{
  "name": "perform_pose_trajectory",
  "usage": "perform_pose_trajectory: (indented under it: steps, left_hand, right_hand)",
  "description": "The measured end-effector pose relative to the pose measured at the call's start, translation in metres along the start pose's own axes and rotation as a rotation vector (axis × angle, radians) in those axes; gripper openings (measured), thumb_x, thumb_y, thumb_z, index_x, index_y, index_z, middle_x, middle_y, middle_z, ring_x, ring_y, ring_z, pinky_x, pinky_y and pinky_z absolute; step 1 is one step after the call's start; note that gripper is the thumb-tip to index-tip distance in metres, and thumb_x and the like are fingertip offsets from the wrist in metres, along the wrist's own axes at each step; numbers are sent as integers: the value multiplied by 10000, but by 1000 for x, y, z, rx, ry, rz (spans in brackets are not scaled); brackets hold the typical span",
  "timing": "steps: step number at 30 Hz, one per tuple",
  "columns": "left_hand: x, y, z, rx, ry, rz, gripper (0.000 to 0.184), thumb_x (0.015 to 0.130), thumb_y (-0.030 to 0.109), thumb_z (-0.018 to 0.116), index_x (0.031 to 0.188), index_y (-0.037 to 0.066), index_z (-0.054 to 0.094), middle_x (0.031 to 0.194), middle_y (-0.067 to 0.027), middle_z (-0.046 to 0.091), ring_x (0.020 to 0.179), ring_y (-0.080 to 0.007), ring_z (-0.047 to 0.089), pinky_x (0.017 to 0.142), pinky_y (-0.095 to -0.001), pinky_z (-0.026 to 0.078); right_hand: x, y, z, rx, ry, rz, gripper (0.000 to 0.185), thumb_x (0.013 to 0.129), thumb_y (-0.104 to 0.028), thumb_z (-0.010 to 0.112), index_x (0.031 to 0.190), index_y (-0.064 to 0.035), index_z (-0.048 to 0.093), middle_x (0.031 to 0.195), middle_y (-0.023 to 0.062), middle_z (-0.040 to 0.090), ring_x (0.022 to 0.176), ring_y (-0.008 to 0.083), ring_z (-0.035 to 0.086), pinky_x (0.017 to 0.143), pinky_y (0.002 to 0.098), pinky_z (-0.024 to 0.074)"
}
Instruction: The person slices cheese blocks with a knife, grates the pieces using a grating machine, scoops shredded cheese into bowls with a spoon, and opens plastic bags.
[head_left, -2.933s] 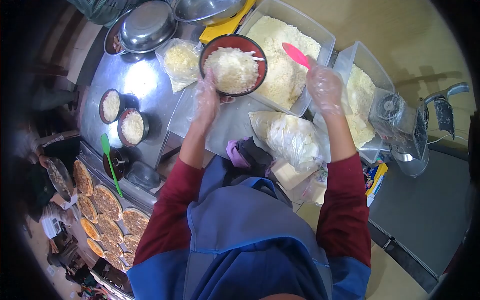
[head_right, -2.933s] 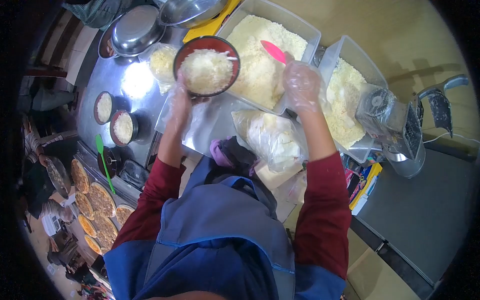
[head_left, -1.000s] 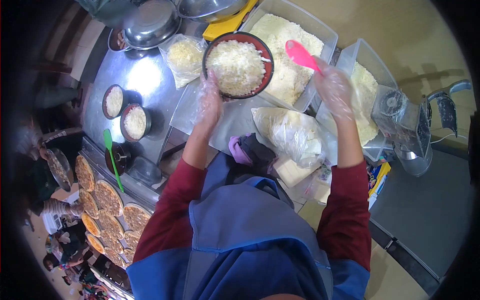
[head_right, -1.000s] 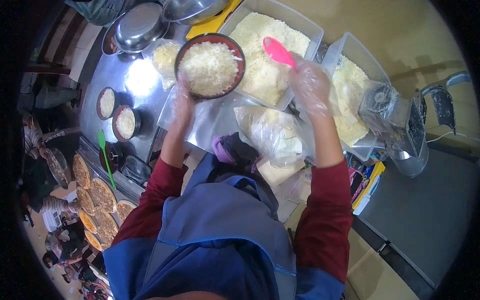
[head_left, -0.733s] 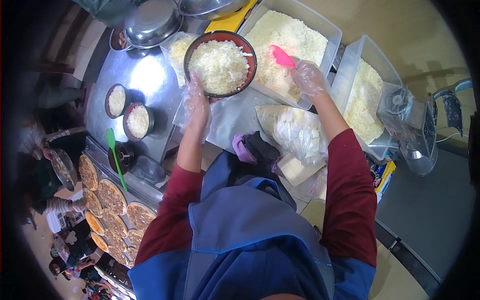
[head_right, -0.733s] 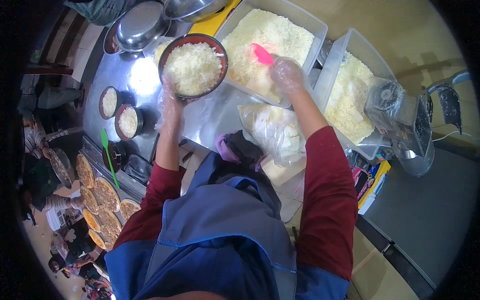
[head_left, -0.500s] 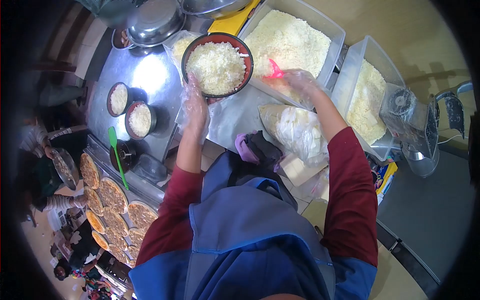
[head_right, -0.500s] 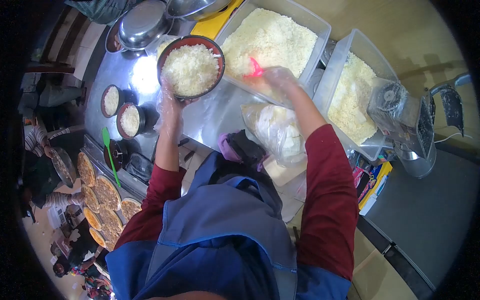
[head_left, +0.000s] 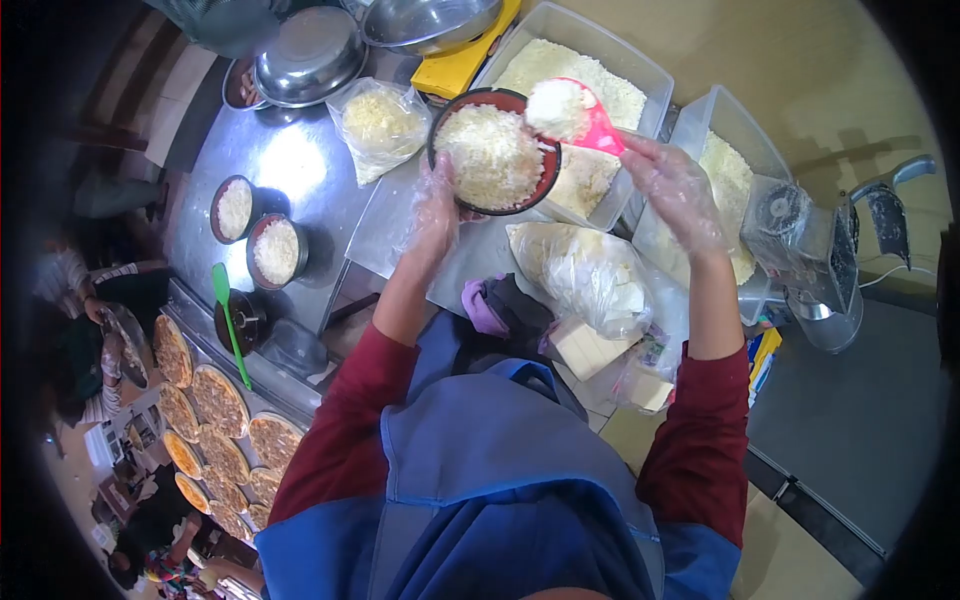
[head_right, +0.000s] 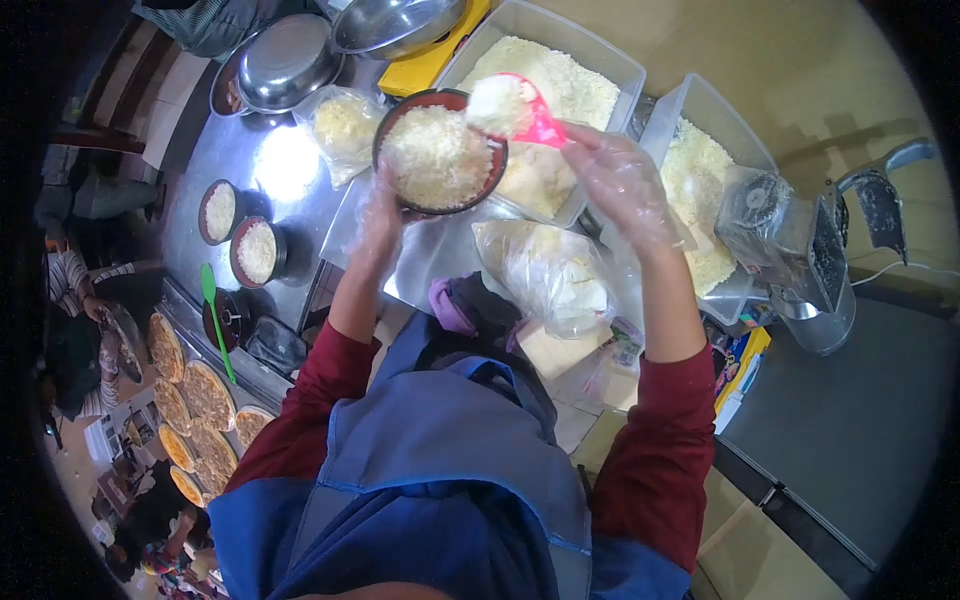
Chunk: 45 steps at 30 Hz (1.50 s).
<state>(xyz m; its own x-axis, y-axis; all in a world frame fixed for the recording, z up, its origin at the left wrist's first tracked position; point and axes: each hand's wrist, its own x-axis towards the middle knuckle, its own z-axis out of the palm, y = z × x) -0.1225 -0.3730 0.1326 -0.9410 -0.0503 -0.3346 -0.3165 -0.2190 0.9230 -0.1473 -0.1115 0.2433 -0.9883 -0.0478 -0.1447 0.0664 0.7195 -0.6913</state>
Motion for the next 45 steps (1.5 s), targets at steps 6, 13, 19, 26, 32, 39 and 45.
perform_pose_trajectory:
  steps: [6, 13, 19, 26, 32, 39, 45]
  left_hand:
    - [2, -10, 11, 28, -113, -10, 785, 942, 608, 361, 1460, 45, 185, 1240, -183, 515, 819, -206, 621, 654, -303, 550]
    - [-5, -8, 10, 0, -74, -4, 765, 944, 614, 348, 1431, 34, 235, 1269, -176, 482, 917, -197, 604, 663, -294, 544]
    - [-6, -5, 5, -53, -42, -38, 736, 952, 605, 336, 1402, 23, 306, 1273, -163, 506, 1005, -221, 604, 739, -338, 549]
    - [-12, 4, 4, -100, 39, -81, 749, 952, 605, 336, 1414, 16, 299, 1319, -160, 493, 1107, -255, 583, 828, -360, 540]
    - [-8, -3, -4, 17, 108, -79, 749, 946, 599, 363, 1485, 120, 162, 1329, -181, 456, 993, -223, 595, 681, -315, 555]
    - [-31, 25, 13, 115, 119, 3, 699, 970, 555, 363, 1446, 53, 271, 1277, -144, 488, 1025, -222, 563, 750, -318, 523]
    - [-26, 11, 19, 184, 32, 102, 626, 1001, 419, 389, 1455, 38, 190, 1312, -194, 469, 1099, -256, 544, 894, -353, 471]
  right_hand:
    - [-10, -19, 10, -273, 94, -247, 324, 899, -233, 545, 1183, -114, 645, 603, 152, 468, 523, 206, 450, 546, 348, 407]
    - [-15, -24, 5, -337, 11, -223, 339, 897, -227, 547, 1203, -113, 635, 569, 116, 455, 545, 175, 451, 559, 327, 405]
    - [-1, 1, 4, 34, -40, -15, 358, 888, -335, 556, 1161, -132, 666, 763, 141, 624, 738, 258, 594, 763, 369, 483]
    - [19, 20, -5, 501, 5, 259, 338, 922, -236, 567, 1221, -89, 624, 716, -2, 554, 594, 59, 463, 533, 240, 398]
    - [34, 85, 65, -1125, 69, -309, 416, 852, -200, 572, 1262, -129, 589, 731, 124, 616, 645, 214, 629, 577, 343, 498]
    - [27, 9, 42, -637, 183, -409, 320, 831, -229, 609, 1134, -127, 612, 838, 135, 614, 783, 275, 638, 703, 408, 515]
    - [20, -27, 51, -578, 54, -557, 218, 806, -210, 648, 995, -117, 593, 908, 120, 568, 819, 301, 624, 700, 410, 511]
